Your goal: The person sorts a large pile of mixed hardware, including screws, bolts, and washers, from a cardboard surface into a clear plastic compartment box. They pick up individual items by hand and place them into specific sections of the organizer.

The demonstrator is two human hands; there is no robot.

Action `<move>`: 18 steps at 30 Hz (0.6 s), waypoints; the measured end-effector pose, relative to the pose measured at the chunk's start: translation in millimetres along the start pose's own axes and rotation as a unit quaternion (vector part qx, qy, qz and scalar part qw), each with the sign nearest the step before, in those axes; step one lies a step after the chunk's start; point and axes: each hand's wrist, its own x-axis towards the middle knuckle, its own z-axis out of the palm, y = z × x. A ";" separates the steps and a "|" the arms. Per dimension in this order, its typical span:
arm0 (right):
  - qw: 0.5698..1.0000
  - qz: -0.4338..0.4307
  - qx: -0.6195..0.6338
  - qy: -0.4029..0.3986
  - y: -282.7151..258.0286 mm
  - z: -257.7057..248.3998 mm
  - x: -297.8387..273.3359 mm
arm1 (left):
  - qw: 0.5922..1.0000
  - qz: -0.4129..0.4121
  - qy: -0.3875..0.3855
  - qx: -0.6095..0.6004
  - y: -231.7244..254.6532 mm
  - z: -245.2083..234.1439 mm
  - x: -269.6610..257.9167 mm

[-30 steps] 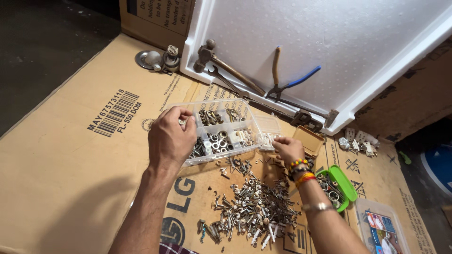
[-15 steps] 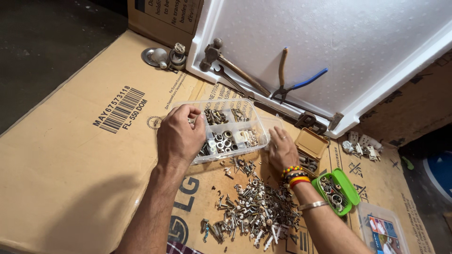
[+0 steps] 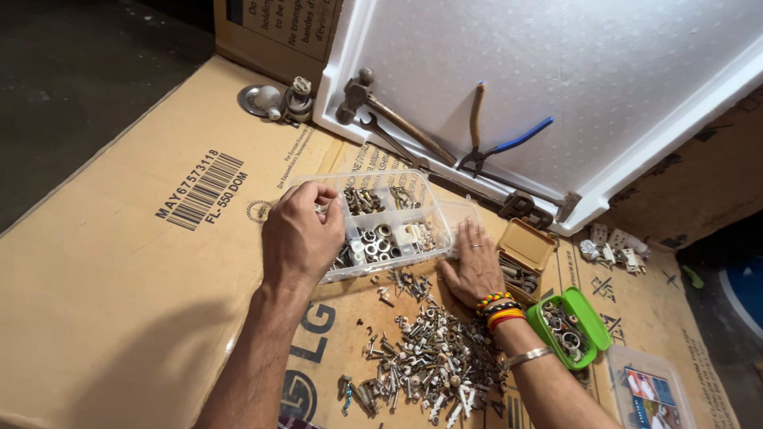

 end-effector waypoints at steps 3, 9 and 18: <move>0.999 0.025 0.017 -0.033 -0.6 10.5 -2.7 | 1.000 0.023 0.001 -0.007 -2.7 2.5 1.7; 0.996 0.044 0.025 -0.069 0.3 1.0 -1.2 | 1.000 -0.017 -0.012 -0.009 6.5 -1.0 2.1; 0.999 -0.009 0.008 -0.033 -7.8 0.4 -1.6 | 1.000 0.012 -0.015 0.011 0.9 0.6 2.0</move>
